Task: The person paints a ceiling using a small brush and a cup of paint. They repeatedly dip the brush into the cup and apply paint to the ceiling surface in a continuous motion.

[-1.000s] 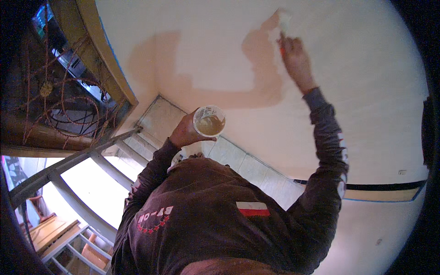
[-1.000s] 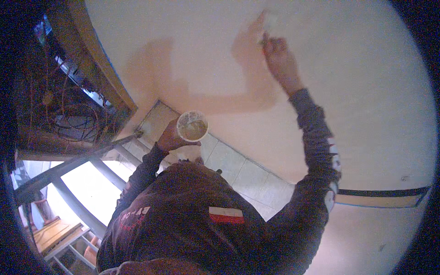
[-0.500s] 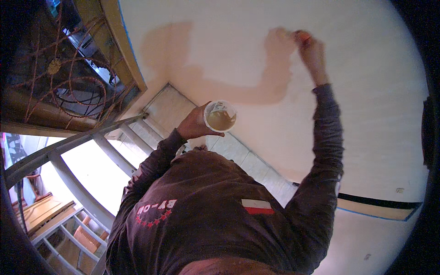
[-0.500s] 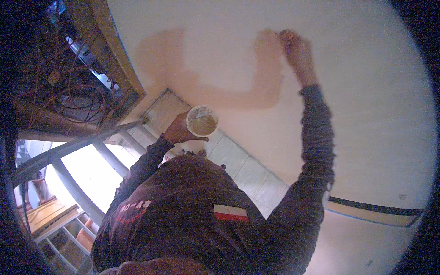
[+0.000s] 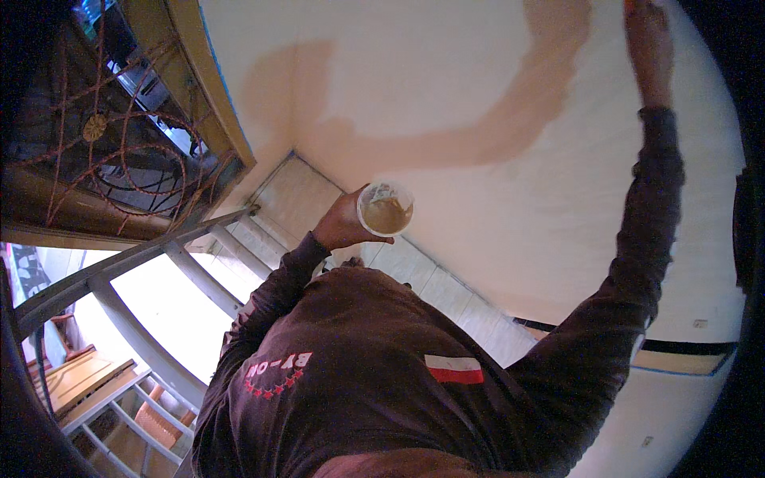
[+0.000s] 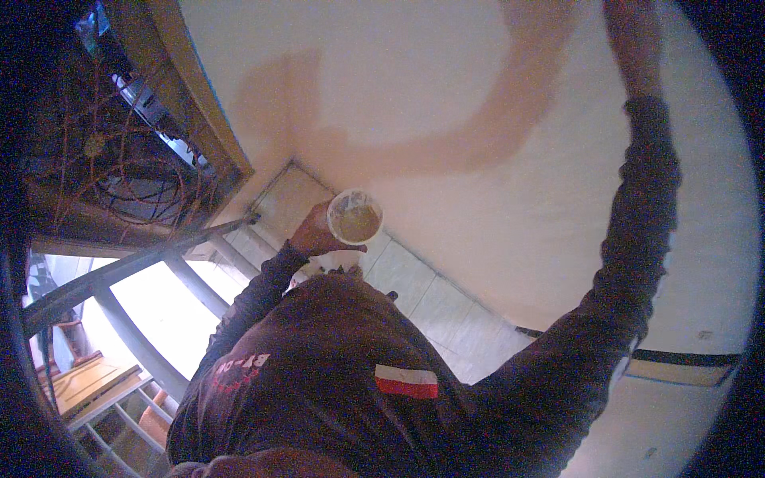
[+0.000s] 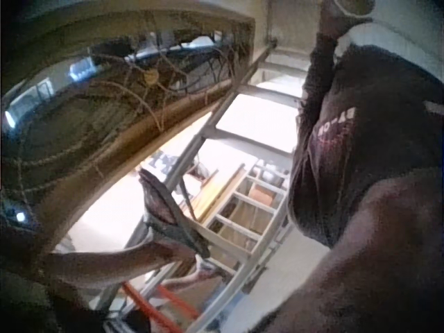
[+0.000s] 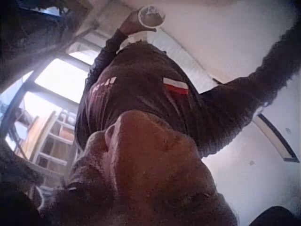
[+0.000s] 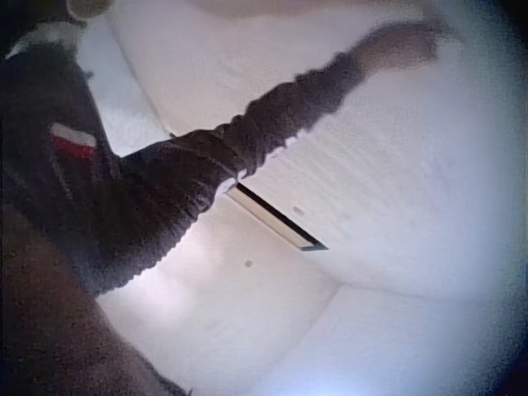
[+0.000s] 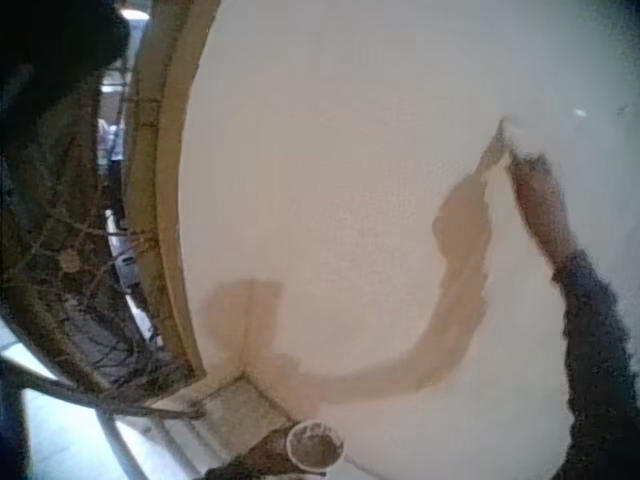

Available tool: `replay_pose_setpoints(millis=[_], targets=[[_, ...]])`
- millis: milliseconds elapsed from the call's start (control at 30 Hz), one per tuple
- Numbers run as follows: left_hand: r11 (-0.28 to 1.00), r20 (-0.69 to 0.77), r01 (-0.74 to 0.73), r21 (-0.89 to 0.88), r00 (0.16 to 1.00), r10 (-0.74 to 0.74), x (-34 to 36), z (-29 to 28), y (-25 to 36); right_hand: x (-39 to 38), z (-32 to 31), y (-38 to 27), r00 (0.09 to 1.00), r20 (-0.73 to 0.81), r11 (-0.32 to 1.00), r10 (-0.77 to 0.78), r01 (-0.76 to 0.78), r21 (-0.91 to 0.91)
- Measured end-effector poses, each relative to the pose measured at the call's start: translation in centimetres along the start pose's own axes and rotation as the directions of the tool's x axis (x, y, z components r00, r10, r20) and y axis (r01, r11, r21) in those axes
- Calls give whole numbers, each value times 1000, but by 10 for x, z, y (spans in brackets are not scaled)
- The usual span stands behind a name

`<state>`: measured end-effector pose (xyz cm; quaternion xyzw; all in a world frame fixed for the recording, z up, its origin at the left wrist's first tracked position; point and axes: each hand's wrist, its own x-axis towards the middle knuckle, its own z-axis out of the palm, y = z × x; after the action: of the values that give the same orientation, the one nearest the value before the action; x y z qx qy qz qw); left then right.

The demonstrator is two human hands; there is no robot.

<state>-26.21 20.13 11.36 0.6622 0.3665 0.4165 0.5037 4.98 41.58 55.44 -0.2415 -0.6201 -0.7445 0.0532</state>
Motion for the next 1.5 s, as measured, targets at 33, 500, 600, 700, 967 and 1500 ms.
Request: replay_pose_setpoints(millis=[33,500,600,700,967,1500], targets=[[999,-11,-17,-34,1000,16,0,0,-3,-17,-2,-29,996,73,991,59,-67,113],[999,-50,-7,-48,999,5,-9,3,-6,-178,-115,-325,678,729,206,-94,-703,680],[999,33,40,-32,999,-39,-8,4,0,-169,-104,-309,691,723,133,9,-717,684],[990,17,41,-136,999,-39,-7,9,-3,-159,-66,-271,611,792,130,-8,-784,607],[999,22,12,30,1000,-13,-3,9,-1,-76,-43,-85,868,289,622,403,-492,609],[990,14,8,140,1000,-10,-2,8,-6,-201,-127,-329,778,598,415,194,-617,669]])
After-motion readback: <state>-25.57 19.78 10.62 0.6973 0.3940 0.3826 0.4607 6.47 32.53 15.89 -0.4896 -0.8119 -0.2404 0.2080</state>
